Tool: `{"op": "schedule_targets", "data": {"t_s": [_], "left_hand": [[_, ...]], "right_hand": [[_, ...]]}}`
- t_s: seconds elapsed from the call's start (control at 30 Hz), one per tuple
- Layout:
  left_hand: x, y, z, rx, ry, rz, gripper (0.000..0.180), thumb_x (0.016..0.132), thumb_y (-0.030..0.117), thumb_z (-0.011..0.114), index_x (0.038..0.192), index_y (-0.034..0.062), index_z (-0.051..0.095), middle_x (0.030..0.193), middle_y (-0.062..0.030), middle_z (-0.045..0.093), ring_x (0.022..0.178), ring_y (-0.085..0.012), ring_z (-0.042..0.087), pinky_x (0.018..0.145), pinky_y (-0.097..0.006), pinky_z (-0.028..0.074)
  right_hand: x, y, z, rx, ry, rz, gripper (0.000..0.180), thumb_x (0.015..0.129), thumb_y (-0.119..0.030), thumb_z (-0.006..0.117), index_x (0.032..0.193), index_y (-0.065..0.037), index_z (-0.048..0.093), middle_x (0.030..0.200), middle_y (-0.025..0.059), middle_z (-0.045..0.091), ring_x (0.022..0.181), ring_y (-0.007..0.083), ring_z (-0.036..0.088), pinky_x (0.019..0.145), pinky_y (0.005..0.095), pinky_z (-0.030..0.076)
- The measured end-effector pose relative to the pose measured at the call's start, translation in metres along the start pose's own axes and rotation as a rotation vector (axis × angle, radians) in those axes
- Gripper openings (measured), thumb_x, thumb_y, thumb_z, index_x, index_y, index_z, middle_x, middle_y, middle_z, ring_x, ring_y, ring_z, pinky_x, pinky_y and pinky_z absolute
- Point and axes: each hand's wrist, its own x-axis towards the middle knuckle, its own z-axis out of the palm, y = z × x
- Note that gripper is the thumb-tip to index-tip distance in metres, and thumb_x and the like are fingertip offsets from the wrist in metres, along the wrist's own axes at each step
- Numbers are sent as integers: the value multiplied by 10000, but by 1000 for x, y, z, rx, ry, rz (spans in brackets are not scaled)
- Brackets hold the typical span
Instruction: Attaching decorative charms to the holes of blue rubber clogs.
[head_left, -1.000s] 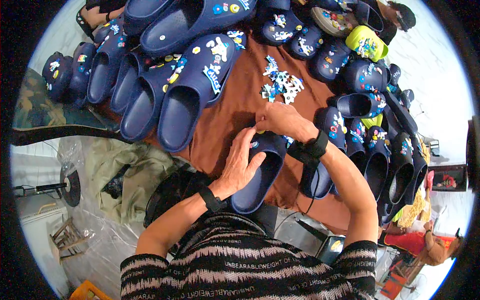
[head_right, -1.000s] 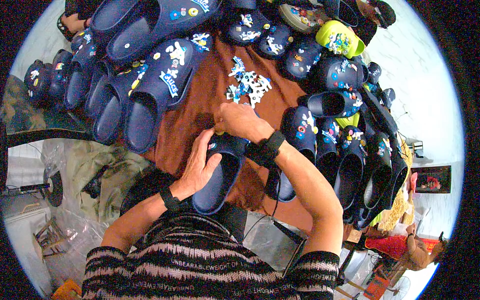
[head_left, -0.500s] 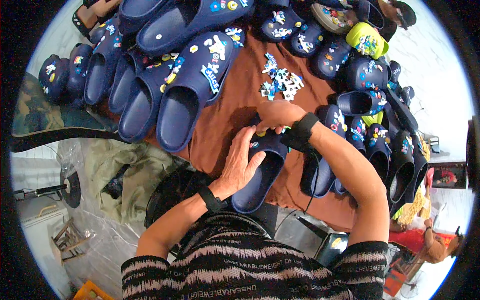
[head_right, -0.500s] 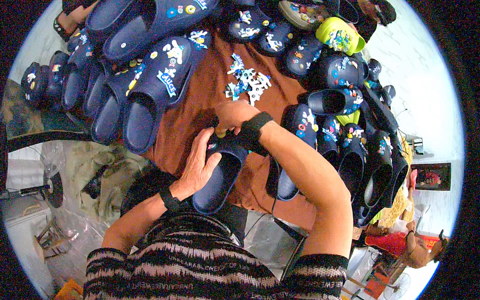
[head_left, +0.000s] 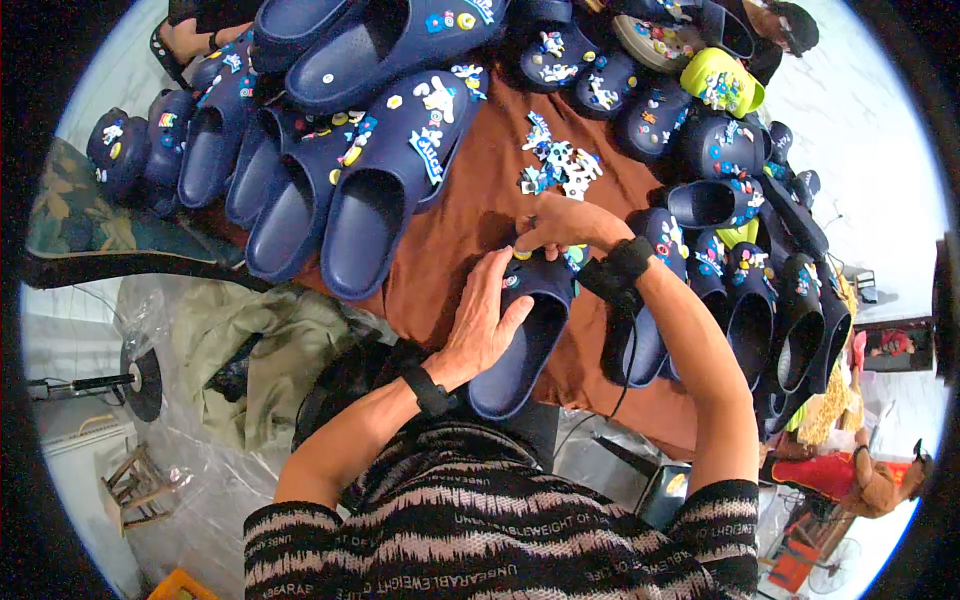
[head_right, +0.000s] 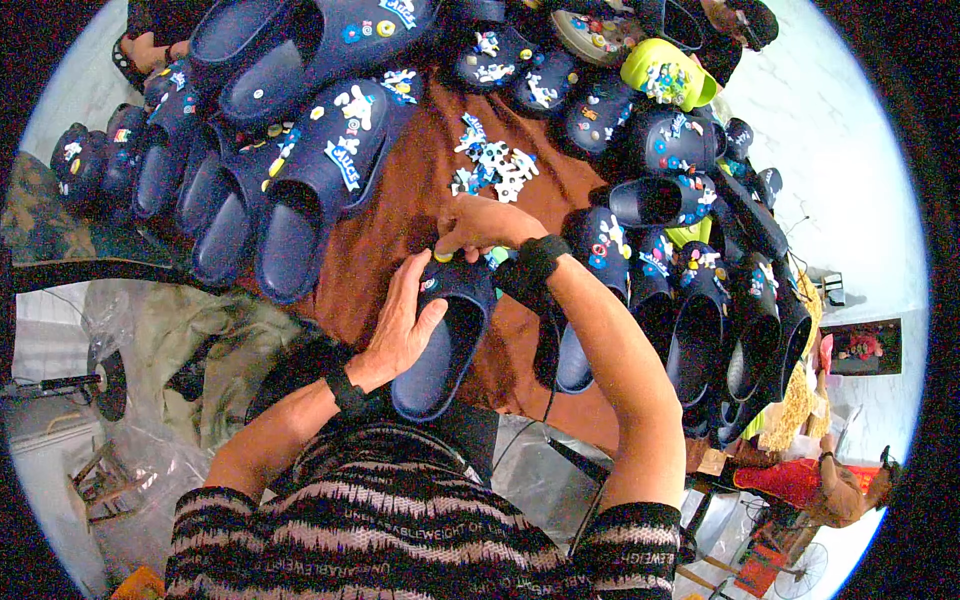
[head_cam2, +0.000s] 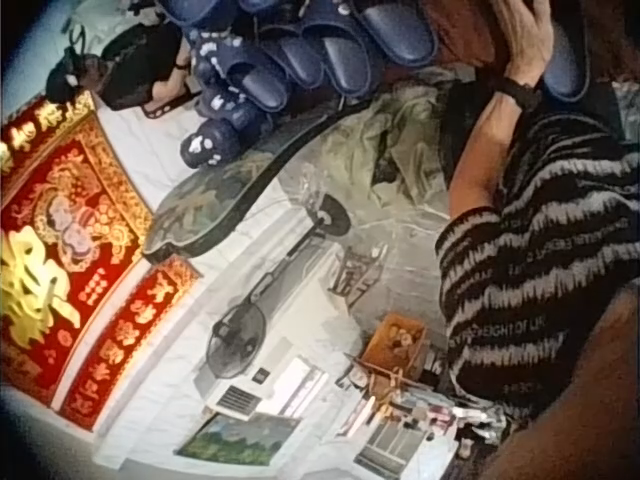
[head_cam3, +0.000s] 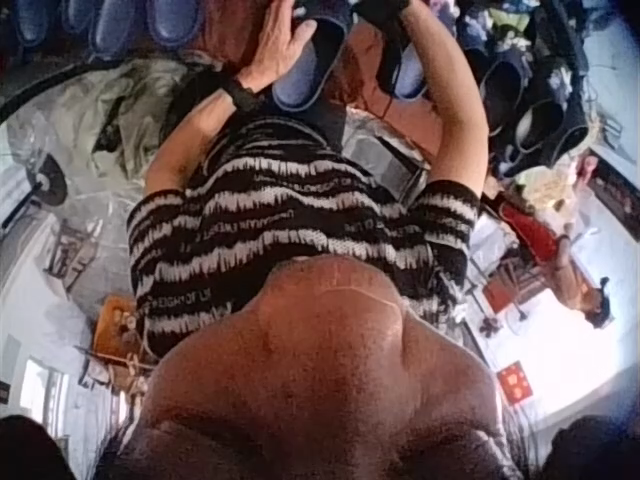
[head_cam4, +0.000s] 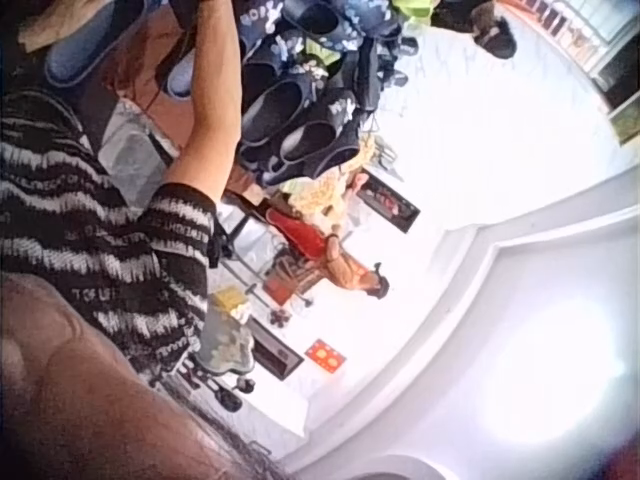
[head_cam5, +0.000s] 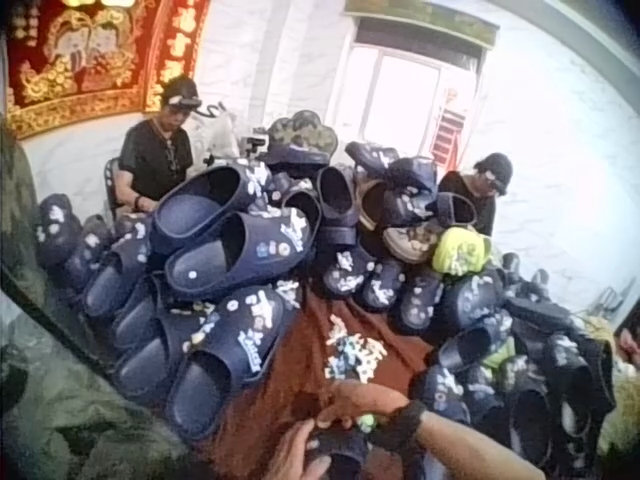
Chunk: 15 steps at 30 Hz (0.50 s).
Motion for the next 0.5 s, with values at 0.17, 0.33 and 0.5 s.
{"op": "schedule_targets", "data": {"t_s": [0.17,0.33,0.5], "left_hand": [[-1,-5,-1,56,-4,3,670,995,358,536,1476,-29,277,1468,-270,348,1366,-422,345,1135,-464,306],[-3,-8,0,45,-20,-10,706,1006,392,512,1495,-39,240,1508,-262,311,1408,-404,300,1166,-449,259],[-4,-10,-1,37,-45,-38,730,1017,416,490,1507,-46,209,1540,-254,278,1444,-385,258,1189,-435,223]], "right_hand": [[3,-12,7,-251,60,-199,194,791,-199,697,886,-31,681,754,108,678,643,236,672,574,365,519],[-2,-7,23,-575,269,-310,179,808,-178,637,891,-44,721,851,198,710,809,369,708,669,473,569],[-32,-10,35,-623,293,-360,135,822,-143,620,846,-58,722,911,191,694,824,361,693,691,455,565]]}}
